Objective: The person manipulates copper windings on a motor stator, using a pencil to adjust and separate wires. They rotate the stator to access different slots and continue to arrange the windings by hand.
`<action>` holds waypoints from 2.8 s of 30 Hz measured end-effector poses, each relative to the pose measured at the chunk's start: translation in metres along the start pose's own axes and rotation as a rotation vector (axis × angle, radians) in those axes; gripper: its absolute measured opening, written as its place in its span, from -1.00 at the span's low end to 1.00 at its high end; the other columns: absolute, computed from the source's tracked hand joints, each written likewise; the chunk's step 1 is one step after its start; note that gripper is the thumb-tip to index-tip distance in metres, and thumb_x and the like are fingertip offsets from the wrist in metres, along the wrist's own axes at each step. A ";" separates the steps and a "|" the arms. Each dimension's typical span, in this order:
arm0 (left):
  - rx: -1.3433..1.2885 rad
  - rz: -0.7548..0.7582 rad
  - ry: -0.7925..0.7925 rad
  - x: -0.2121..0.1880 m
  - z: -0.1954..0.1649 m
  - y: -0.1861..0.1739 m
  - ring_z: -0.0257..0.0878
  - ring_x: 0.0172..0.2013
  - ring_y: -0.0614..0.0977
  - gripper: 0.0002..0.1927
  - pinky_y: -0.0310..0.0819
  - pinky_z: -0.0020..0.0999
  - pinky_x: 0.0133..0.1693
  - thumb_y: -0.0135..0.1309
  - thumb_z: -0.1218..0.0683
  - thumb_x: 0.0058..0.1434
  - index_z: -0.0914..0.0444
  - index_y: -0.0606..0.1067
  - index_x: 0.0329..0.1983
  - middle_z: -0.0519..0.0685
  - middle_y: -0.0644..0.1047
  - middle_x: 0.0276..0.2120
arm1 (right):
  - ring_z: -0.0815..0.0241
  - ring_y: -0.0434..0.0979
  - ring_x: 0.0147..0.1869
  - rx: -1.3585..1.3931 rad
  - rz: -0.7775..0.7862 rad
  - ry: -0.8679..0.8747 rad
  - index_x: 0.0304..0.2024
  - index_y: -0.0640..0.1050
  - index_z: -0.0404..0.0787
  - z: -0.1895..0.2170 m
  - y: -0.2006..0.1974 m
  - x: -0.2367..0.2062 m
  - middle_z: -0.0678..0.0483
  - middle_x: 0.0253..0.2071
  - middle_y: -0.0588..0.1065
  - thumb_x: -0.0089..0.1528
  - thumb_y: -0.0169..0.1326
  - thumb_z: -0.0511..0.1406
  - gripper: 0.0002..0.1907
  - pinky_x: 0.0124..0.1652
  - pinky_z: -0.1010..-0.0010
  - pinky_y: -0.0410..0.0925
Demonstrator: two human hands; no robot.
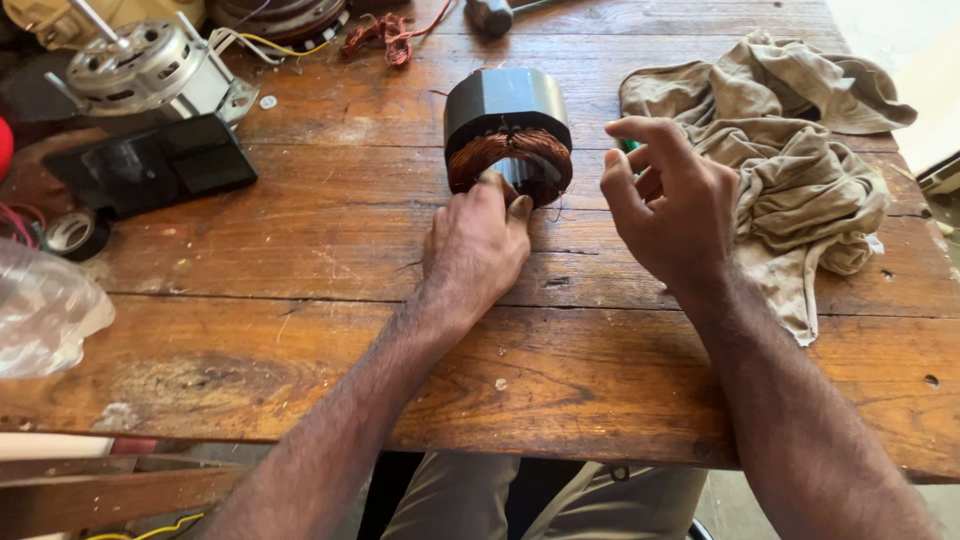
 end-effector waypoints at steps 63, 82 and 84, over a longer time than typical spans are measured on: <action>-1.050 -0.153 -0.136 0.070 -0.159 0.116 -0.01 -0.37 0.72 -0.51 0.61 -0.08 -0.23 -0.10 -0.13 0.36 0.35 0.60 -0.37 0.14 0.67 -0.46 | 0.38 0.49 -0.27 0.317 -0.172 0.519 -0.05 0.60 -0.39 -0.111 -0.045 0.008 0.06 -0.25 0.55 0.44 0.02 -0.37 -0.81 -0.31 0.58 0.40; -0.301 -0.509 1.280 -0.068 -0.014 -0.057 -0.08 -0.03 0.59 -0.83 0.61 -0.14 0.04 0.07 0.19 0.38 0.18 0.39 0.00 0.00 0.48 -0.09 | 0.29 0.35 -0.30 -0.025 -0.529 0.277 -0.20 0.58 -0.22 -0.141 -0.066 -0.013 0.08 -0.29 0.49 0.53 0.05 -0.28 -0.77 -0.29 0.42 0.24; -0.338 -0.571 0.974 -0.025 0.014 -0.080 -0.24 -0.02 0.62 -0.82 0.70 -0.38 0.00 0.03 0.15 0.51 0.18 0.35 0.11 -0.06 0.50 -0.05 | 0.23 0.44 -0.15 -0.320 -0.507 0.078 -0.09 0.57 -0.23 -0.119 -0.061 -0.007 0.04 -0.17 0.51 0.45 0.05 -0.31 -0.87 -0.15 0.32 0.37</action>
Point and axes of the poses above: each hand's wrist, its own x-axis towards the middle knuckle, its own y-axis out of the palm, z = x × y, the point moved 4 cm from there along x, towards the middle knuckle
